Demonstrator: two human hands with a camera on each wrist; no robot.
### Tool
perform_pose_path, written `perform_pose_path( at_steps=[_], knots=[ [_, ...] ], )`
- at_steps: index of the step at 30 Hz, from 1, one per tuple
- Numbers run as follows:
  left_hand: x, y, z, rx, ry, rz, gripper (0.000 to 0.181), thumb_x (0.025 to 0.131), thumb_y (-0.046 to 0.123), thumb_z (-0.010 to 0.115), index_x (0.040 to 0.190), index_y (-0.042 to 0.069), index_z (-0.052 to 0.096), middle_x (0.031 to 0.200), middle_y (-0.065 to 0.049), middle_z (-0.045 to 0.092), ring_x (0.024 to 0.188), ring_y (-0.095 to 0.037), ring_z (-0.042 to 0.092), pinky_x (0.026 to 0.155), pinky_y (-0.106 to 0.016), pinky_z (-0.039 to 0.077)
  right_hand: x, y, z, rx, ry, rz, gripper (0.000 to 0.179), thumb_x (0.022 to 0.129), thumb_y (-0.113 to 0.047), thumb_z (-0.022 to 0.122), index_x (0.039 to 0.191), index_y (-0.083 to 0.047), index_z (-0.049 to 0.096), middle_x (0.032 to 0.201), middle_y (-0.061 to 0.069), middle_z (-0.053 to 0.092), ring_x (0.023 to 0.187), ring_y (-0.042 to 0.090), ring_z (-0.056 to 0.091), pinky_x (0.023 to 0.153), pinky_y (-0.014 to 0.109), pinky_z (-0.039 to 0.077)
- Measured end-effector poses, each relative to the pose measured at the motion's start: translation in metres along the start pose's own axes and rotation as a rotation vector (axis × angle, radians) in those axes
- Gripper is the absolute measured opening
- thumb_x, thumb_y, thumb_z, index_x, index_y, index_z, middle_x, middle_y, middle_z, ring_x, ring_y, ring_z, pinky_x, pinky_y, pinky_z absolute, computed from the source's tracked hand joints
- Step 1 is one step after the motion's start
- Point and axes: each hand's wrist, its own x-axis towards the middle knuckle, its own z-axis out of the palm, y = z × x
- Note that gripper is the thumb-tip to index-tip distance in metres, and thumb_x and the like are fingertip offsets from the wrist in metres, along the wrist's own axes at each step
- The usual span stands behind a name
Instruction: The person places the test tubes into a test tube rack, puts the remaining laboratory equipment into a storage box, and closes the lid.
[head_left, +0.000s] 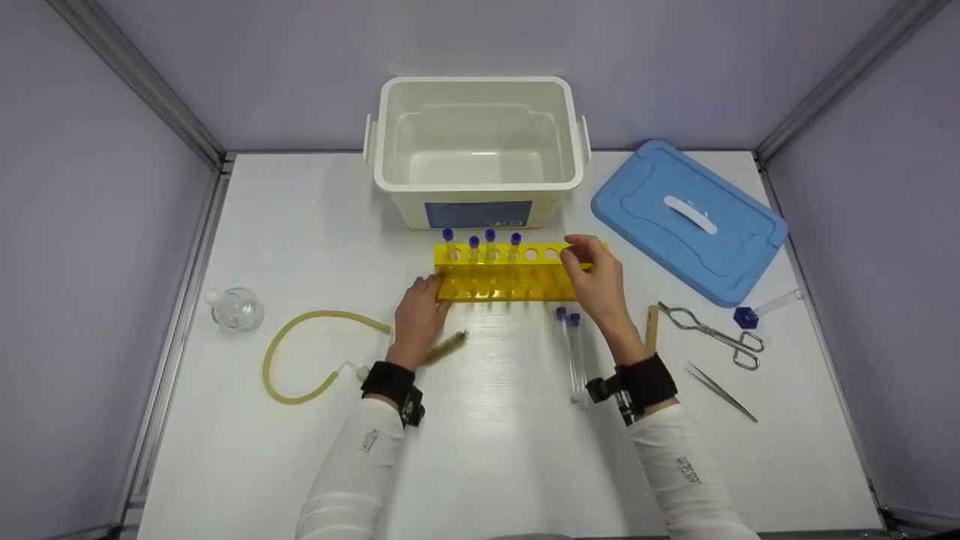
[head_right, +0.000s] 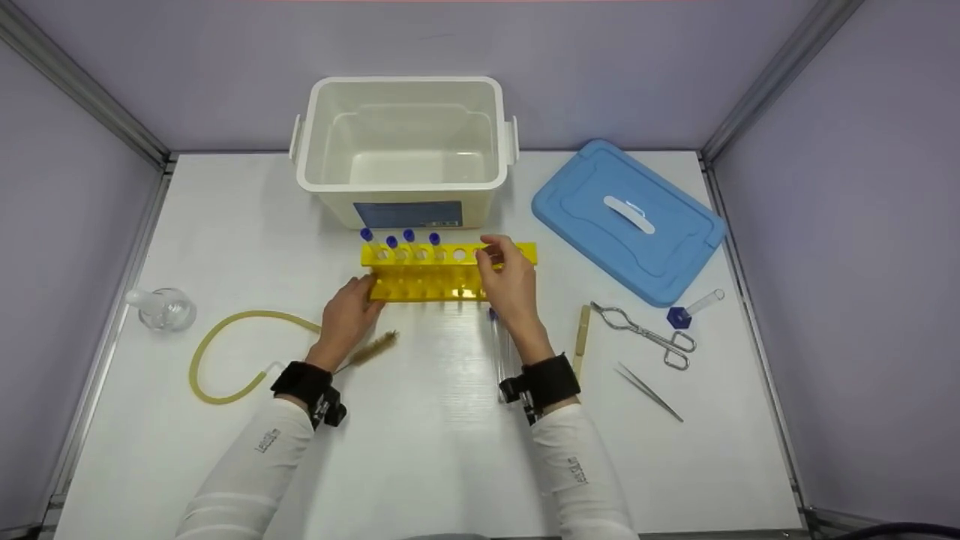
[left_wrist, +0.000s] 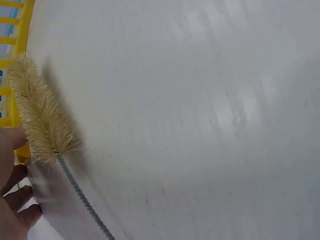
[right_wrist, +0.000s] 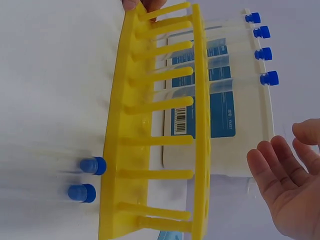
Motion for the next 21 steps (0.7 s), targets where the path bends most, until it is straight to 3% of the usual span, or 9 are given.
perform_pose_path(
  at_steps=[11,21],
  knots=[
    [0.0,0.001,-0.001,0.008,-0.031,-0.028,0.051,0.103,0.024,0.068,0.148,0.004,0.057,0.144,-0.022,0.063,0.133,-0.042,0.06,0.111,-0.053,0.053,-0.025,0.026,-0.019,-0.133,0.036,-0.038,0.027,0.104,-0.015,0.064,0.124,0.001,0.071,0.118,0.021,0.075,0.102,0.036,0.073,0.091,0.051,0.062],
    [0.0,0.002,-0.001,0.008,-0.015,-0.021,0.049,0.103,0.023,0.069,0.147,0.003,0.059,0.141,-0.022,0.064,0.128,-0.04,0.063,0.108,-0.051,0.055,-0.038,0.068,-0.021,-0.306,-0.062,0.118,0.04,0.104,-0.021,0.062,0.139,0.0,0.063,0.117,0.025,0.074,0.102,0.04,0.074,0.087,0.053,0.061]
  ],
)
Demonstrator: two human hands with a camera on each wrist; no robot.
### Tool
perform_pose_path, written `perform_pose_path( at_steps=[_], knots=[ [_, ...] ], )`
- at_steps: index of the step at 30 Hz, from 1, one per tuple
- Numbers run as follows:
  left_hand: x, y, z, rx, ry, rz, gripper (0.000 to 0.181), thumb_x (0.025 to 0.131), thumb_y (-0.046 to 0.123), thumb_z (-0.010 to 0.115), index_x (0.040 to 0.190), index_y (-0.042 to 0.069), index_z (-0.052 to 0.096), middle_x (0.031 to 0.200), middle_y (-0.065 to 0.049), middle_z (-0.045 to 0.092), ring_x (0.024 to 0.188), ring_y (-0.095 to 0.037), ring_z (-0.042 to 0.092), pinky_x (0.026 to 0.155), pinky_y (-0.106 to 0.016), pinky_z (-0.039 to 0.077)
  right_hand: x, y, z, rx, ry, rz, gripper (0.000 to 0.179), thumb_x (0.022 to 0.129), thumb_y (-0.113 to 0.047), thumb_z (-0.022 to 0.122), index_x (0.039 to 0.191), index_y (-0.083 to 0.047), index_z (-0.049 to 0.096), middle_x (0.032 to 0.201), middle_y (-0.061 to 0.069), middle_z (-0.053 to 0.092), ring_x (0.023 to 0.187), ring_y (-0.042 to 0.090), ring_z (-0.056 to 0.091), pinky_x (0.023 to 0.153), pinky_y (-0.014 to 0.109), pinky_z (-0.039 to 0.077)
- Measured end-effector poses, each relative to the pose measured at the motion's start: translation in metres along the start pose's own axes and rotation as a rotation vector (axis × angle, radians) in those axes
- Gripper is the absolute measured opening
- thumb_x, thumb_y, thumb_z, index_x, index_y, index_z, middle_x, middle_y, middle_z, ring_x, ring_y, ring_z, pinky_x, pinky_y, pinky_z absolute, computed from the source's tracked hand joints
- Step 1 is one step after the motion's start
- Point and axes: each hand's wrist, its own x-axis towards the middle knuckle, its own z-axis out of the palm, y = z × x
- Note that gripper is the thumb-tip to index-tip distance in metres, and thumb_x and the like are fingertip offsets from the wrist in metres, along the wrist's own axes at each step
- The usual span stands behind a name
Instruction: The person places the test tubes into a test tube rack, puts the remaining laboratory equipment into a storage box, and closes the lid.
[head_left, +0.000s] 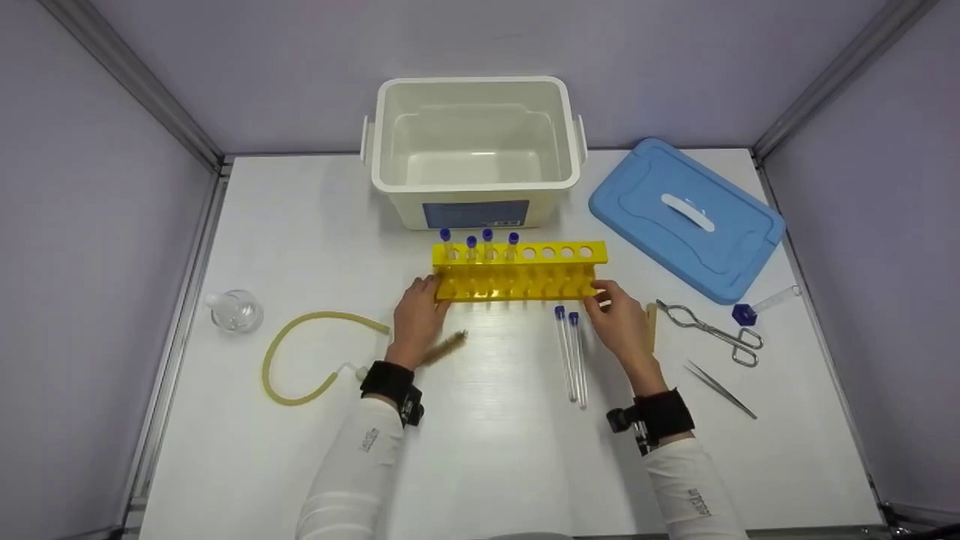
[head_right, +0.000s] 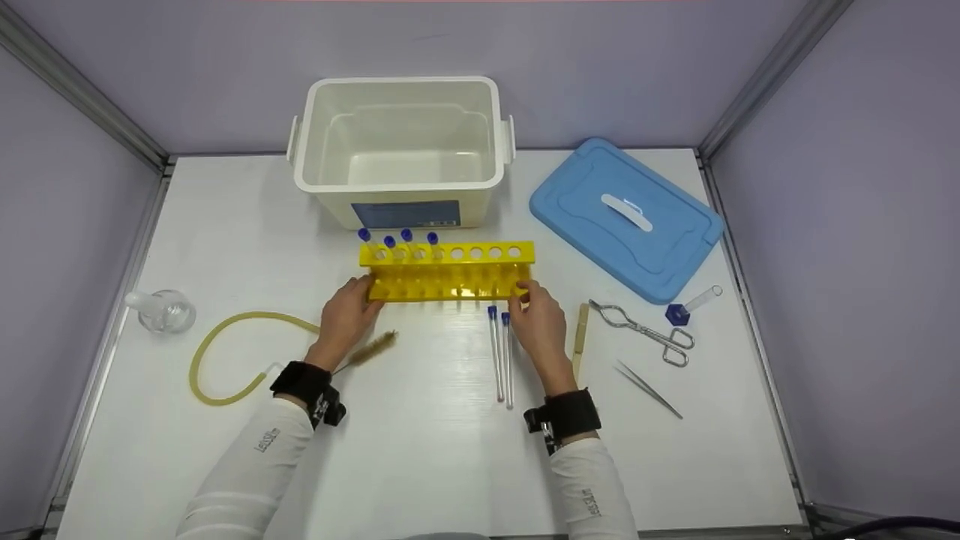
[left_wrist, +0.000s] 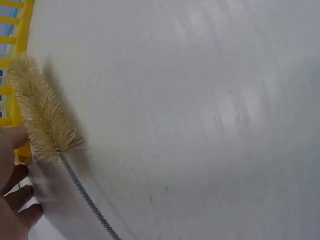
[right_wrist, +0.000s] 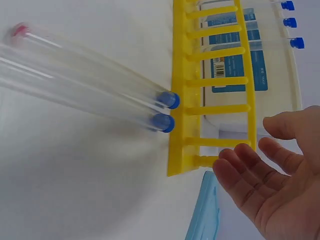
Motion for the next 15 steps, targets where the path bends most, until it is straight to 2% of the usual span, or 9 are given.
perform_pose_path(
  at_steps=[8,15],
  knots=[
    [0.0,0.0,0.0,-0.017,0.006,0.002,0.05,0.102,0.024,0.069,0.147,0.004,0.058,0.142,-0.021,0.064,0.131,-0.04,0.062,0.11,-0.052,0.054,-0.006,0.022,0.015,-0.052,-0.106,0.093,0.048,0.104,-0.023,0.059,0.146,0.002,0.056,0.12,0.027,0.07,0.106,0.04,0.07,0.088,0.052,0.058],
    [0.0,0.0,0.001,-0.009,-0.005,-0.004,0.05,0.102,0.022,0.07,0.147,0.003,0.058,0.141,-0.022,0.063,0.127,-0.04,0.063,0.105,-0.051,0.056,-0.006,0.024,0.025,-0.082,-0.176,0.184,0.053,0.104,-0.024,0.058,0.151,0.002,0.05,0.125,0.026,0.066,0.106,0.035,0.063,0.094,0.049,0.056]
  ],
)
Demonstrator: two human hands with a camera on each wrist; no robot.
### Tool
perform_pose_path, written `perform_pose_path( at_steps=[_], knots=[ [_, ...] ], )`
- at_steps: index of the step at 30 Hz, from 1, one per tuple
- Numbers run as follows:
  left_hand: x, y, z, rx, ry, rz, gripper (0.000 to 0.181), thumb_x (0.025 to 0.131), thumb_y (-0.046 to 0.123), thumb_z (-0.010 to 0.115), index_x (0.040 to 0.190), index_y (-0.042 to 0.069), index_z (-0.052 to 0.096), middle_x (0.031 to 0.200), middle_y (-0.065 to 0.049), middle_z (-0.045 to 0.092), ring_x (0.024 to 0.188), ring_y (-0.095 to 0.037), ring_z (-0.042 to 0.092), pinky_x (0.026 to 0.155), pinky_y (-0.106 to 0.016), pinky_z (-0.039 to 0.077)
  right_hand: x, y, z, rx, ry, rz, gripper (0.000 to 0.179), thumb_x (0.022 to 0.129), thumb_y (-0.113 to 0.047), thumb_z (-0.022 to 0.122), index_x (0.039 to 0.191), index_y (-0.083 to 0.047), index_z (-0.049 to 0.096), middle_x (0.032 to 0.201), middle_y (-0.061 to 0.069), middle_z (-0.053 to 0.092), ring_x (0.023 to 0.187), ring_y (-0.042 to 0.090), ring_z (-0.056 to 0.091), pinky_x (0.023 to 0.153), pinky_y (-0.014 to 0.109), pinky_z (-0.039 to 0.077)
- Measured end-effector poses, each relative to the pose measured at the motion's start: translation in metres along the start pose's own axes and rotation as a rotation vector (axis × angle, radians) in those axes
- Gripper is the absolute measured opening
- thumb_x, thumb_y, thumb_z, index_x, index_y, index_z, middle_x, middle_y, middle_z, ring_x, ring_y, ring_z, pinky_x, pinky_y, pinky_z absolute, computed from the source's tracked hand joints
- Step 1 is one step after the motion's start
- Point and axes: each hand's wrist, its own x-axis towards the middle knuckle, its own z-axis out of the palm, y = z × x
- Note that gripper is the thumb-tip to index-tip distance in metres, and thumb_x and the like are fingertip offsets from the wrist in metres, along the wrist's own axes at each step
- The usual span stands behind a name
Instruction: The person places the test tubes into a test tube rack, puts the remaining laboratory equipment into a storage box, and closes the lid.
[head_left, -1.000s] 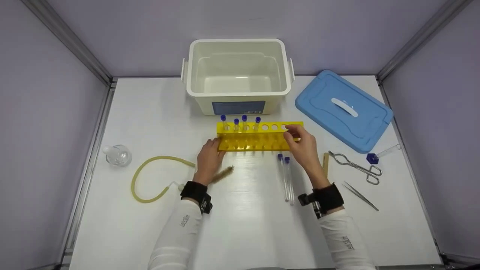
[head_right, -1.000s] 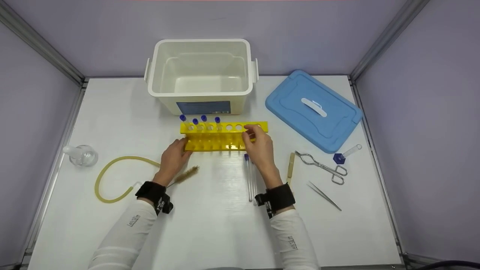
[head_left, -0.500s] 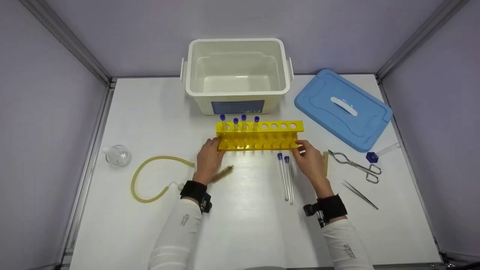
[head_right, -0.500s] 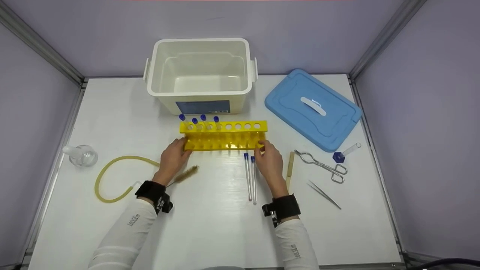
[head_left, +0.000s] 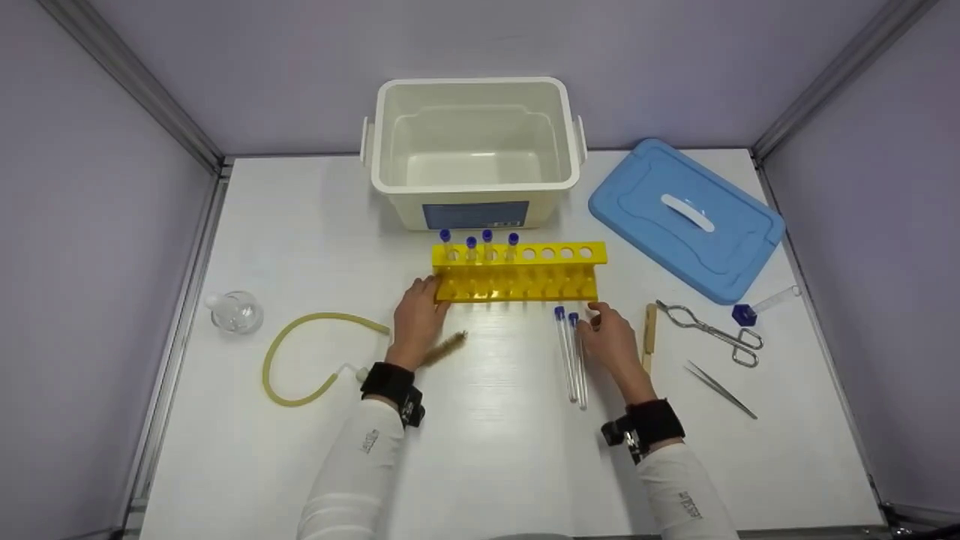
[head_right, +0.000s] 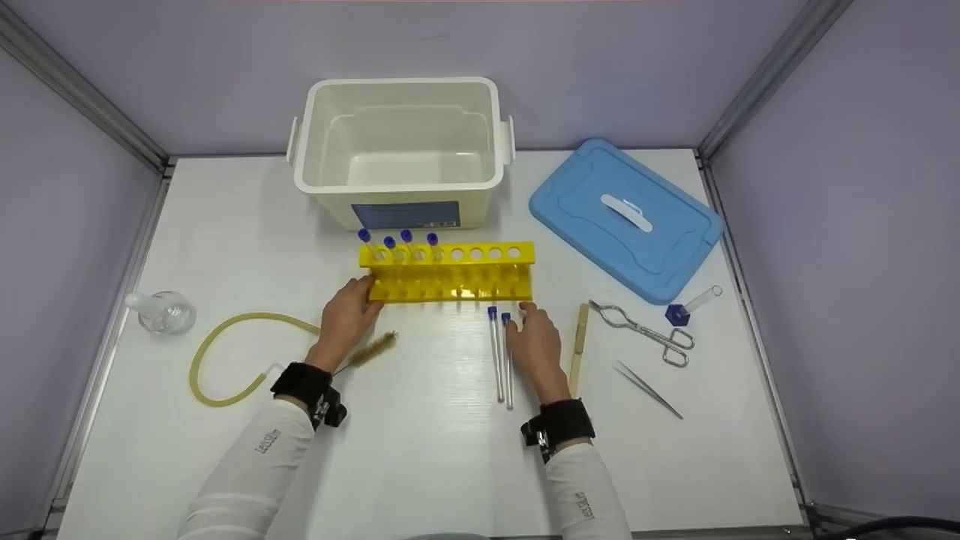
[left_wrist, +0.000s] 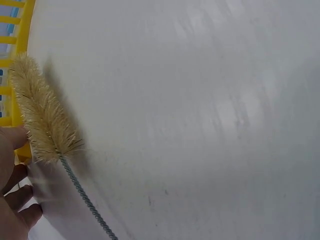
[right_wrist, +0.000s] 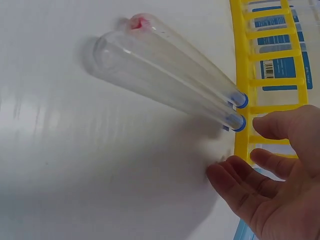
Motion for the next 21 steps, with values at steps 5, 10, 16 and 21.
perform_pose_path(
  at_steps=[5,10,16,21],
  knots=[
    [0.001,-0.001,0.0,0.011,-0.007,-0.007,0.051,0.102,0.023,0.069,0.148,0.004,0.058,0.144,-0.022,0.062,0.131,-0.041,0.061,0.109,-0.053,0.054,0.0,-0.003,0.007,-0.001,-0.013,0.052,0.055,0.104,-0.023,0.057,0.153,0.001,0.048,0.125,0.025,0.061,0.103,0.031,0.057,0.091,0.044,0.053],
    [0.003,-0.001,0.001,0.007,0.024,0.007,0.05,0.102,0.022,0.069,0.148,0.004,0.058,0.142,-0.022,0.063,0.127,-0.041,0.063,0.106,-0.053,0.055,0.002,-0.006,0.011,-0.019,0.032,0.019,0.056,0.101,-0.021,0.058,0.15,0.005,0.051,0.117,0.024,0.061,0.096,0.029,0.056,0.085,0.043,0.052],
    [0.002,-0.002,0.001,-0.001,0.024,0.006,0.05,0.102,0.022,0.069,0.148,0.005,0.058,0.143,-0.021,0.063,0.13,-0.041,0.062,0.109,-0.053,0.054,0.001,-0.008,0.013,-0.032,0.016,0.05,0.055,0.1,-0.021,0.058,0.148,0.006,0.053,0.123,0.025,0.062,0.102,0.031,0.058,0.093,0.047,0.055],
    [0.001,-0.001,0.002,0.006,0.012,0.004,0.051,0.102,0.023,0.069,0.149,0.006,0.057,0.145,-0.021,0.063,0.134,-0.043,0.06,0.111,-0.054,0.052,0.001,-0.007,0.014,-0.034,0.012,0.069,0.053,0.1,-0.019,0.058,0.146,0.008,0.055,0.127,0.026,0.062,0.106,0.032,0.061,0.099,0.049,0.056]
  ],
)
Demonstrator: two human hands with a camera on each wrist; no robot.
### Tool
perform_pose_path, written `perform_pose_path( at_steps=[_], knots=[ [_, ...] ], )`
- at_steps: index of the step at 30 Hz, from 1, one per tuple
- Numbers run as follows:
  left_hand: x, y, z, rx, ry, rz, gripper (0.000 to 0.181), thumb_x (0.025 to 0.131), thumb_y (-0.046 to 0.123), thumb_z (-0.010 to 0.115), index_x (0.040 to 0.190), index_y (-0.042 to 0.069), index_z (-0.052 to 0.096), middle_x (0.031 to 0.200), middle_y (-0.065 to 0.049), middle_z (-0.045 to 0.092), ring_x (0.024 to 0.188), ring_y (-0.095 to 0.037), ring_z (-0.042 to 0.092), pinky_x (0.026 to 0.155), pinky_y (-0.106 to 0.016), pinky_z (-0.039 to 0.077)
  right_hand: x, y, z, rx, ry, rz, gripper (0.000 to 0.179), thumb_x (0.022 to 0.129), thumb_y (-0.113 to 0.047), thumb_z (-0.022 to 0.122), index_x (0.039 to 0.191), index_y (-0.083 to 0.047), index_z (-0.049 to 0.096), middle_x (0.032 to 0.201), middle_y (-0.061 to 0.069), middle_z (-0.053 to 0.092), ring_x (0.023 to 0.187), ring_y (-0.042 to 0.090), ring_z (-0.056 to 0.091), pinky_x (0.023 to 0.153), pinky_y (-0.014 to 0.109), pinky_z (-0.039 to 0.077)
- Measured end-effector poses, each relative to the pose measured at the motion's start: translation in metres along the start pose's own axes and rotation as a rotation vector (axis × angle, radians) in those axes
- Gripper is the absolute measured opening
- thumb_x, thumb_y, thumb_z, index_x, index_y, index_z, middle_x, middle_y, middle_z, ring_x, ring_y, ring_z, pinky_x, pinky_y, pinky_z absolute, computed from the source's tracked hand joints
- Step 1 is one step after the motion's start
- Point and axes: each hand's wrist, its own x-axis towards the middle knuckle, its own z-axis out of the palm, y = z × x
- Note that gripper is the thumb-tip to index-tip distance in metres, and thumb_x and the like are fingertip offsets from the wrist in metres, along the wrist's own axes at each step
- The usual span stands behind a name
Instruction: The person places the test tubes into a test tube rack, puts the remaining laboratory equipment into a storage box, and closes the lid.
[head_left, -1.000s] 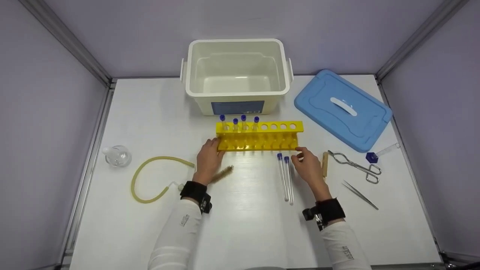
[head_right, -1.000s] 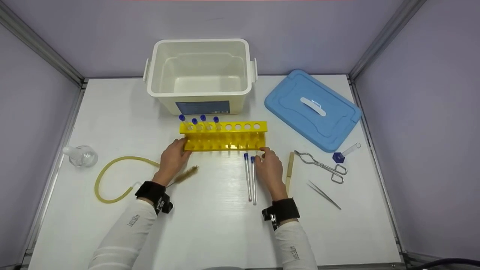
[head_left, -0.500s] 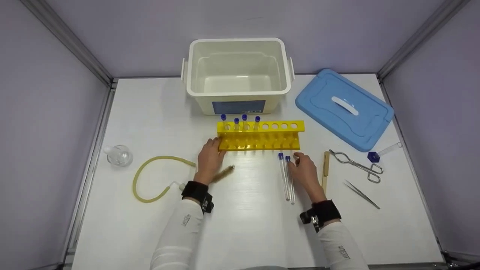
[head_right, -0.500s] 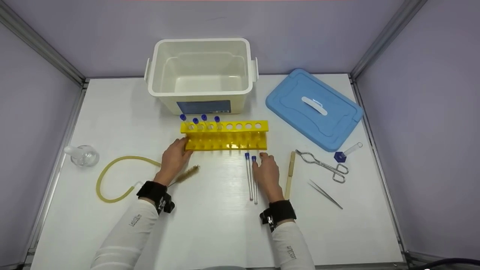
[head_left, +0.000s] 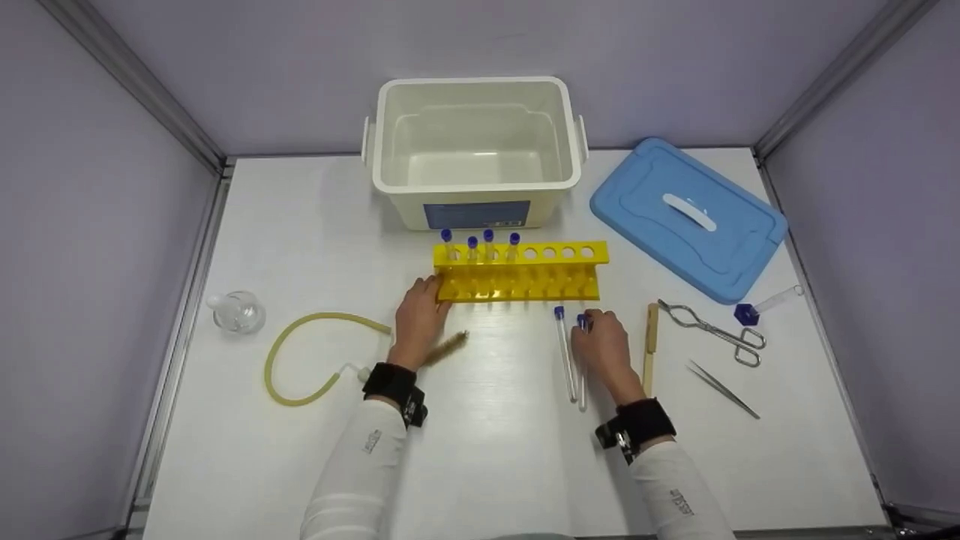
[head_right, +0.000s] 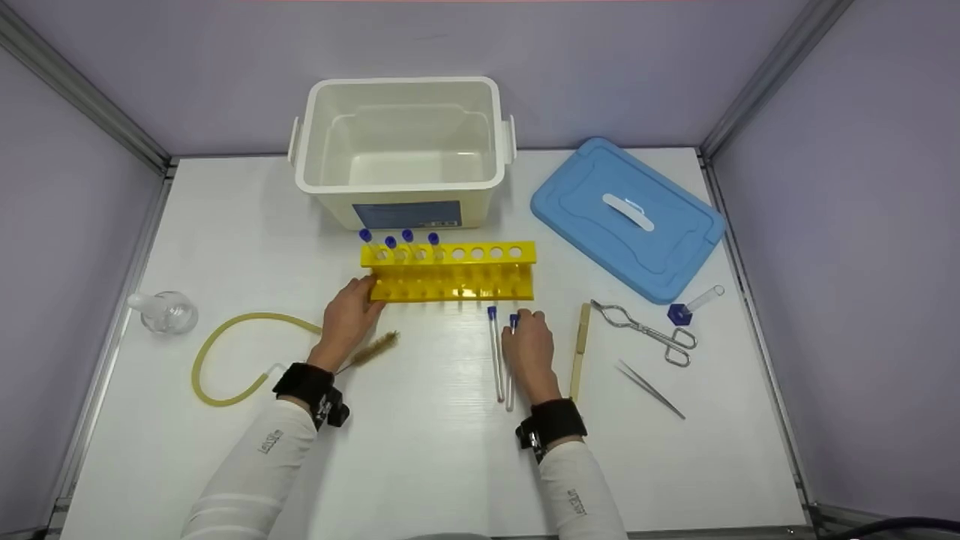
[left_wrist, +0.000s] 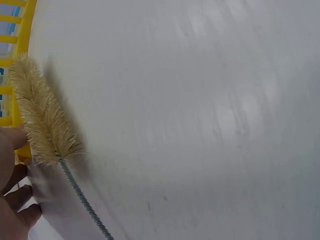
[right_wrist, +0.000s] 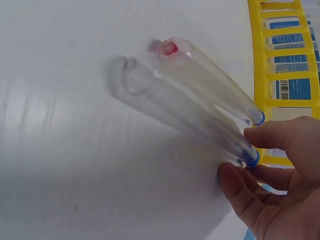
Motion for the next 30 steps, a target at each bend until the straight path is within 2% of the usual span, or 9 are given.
perform_pose_path(
  at_steps=[7,13,17,23,27,30],
  knots=[
    [0.0,0.001,-0.001,0.007,0.005,-0.002,0.051,0.102,0.022,0.07,0.148,0.005,0.058,0.145,-0.022,0.062,0.134,-0.043,0.06,0.112,-0.053,0.052,0.003,0.002,0.004,-0.055,0.064,-0.051,0.042,0.098,-0.015,0.06,0.132,0.01,0.065,0.111,0.026,0.066,0.094,0.032,0.062,0.084,0.048,0.056],
    [0.0,0.0,-0.001,0.007,0.014,0.0,0.051,0.102,0.023,0.07,0.148,0.005,0.059,0.144,-0.021,0.063,0.132,-0.042,0.061,0.11,-0.052,0.053,0.006,0.003,0.001,-0.005,0.019,0.0,0.049,0.101,-0.015,0.057,0.144,0.009,0.058,0.12,0.026,0.066,0.099,0.03,0.061,0.09,0.047,0.057],
    [-0.002,0.0,-0.001,0.005,0.027,0.015,0.05,0.101,0.023,0.071,0.146,0.004,0.06,0.139,-0.021,0.065,0.125,-0.041,0.065,0.105,-0.052,0.056,0.006,0.003,-0.004,0.022,0.014,0.003,0.042,0.102,-0.014,0.055,0.137,0.008,0.063,0.117,0.025,0.066,0.095,0.029,0.058,0.085,0.043,0.054],
    [-0.003,0.0,0.0,-0.008,0.037,0.03,0.049,0.101,0.021,0.071,0.145,0.003,0.06,0.136,-0.023,0.065,0.118,-0.041,0.066,0.1,-0.053,0.058,0.004,-0.004,-0.016,0.034,0.096,-0.054,0.042,0.101,-0.013,0.06,0.135,0.011,0.064,0.112,0.026,0.067,0.093,0.03,0.06,0.084,0.044,0.055],
    [-0.003,0.001,-0.002,-0.013,0.022,0.021,0.05,0.101,0.02,0.071,0.146,0.002,0.059,0.139,-0.024,0.064,0.124,-0.042,0.064,0.105,-0.053,0.056,0.001,-0.012,-0.025,0.033,0.189,-0.145,0.041,0.098,-0.01,0.064,0.133,0.012,0.066,0.107,0.028,0.069,0.09,0.035,0.066,0.08,0.046,0.057],
    [-0.002,0.002,-0.003,-0.013,0.017,0.016,0.05,0.102,0.021,0.07,0.146,0.002,0.059,0.14,-0.023,0.064,0.125,-0.042,0.064,0.106,-0.053,0.055,-0.002,-0.019,-0.03,0.05,0.251,-0.202,0.042,0.097,-0.008,0.066,0.134,0.013,0.065,0.107,0.029,0.069,0.094,0.039,0.071,0.082,0.049,0.061]
  ],
)
